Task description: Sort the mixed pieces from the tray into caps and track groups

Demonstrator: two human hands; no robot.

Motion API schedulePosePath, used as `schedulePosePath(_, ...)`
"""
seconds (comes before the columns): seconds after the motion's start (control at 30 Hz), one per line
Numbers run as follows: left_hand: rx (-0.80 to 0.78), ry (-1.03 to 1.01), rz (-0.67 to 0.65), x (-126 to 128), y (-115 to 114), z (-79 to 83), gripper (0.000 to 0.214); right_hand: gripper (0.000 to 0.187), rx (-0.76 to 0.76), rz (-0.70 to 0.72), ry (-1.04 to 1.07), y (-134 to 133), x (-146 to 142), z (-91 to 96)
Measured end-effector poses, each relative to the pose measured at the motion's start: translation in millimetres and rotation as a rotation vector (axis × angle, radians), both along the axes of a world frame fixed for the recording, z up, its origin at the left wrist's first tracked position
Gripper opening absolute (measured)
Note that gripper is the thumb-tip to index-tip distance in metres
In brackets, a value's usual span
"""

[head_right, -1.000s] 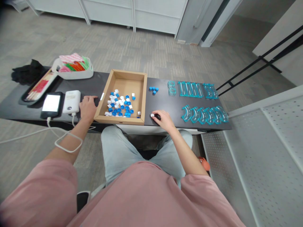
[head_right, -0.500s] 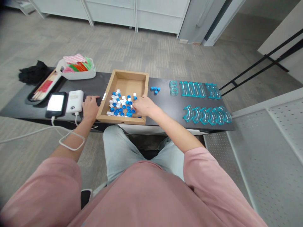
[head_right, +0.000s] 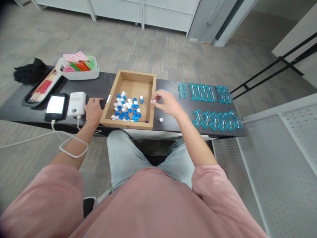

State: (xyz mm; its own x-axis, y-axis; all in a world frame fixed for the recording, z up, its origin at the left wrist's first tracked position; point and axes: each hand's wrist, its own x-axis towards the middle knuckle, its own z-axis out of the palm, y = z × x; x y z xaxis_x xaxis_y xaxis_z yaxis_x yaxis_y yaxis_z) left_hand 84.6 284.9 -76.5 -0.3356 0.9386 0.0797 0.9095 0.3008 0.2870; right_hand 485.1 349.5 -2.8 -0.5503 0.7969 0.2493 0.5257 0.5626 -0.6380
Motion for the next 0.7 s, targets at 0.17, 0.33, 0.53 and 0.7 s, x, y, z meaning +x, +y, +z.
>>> schedulePosePath(0.17, 0.005, 0.002, 0.000, 2.3, -1.7, 3.5, 0.053, 0.042, -0.147, -0.217, 0.204, -20.3, 39.5, -42.4)
schedulePosePath(0.33, -0.006, 0.010, -0.001, 2.1, -2.0, 4.7, 0.054, 0.049, -0.289, -0.239, 0.121, -33.5, 42.3, -82.9)
schedulePosePath(0.53, -0.007, 0.018, 0.000, 0.5, -0.9, 2.7, 0.054, 0.041, -0.189, -0.357, 0.156, -23.1, 38.1, -75.1)
schedulePosePath(0.7, -0.007, 0.024, 0.004, 1.3, -0.8, 2.4, 0.056, 0.025, -0.002, -0.156, 0.096, -17.9, 2.7, -29.6)
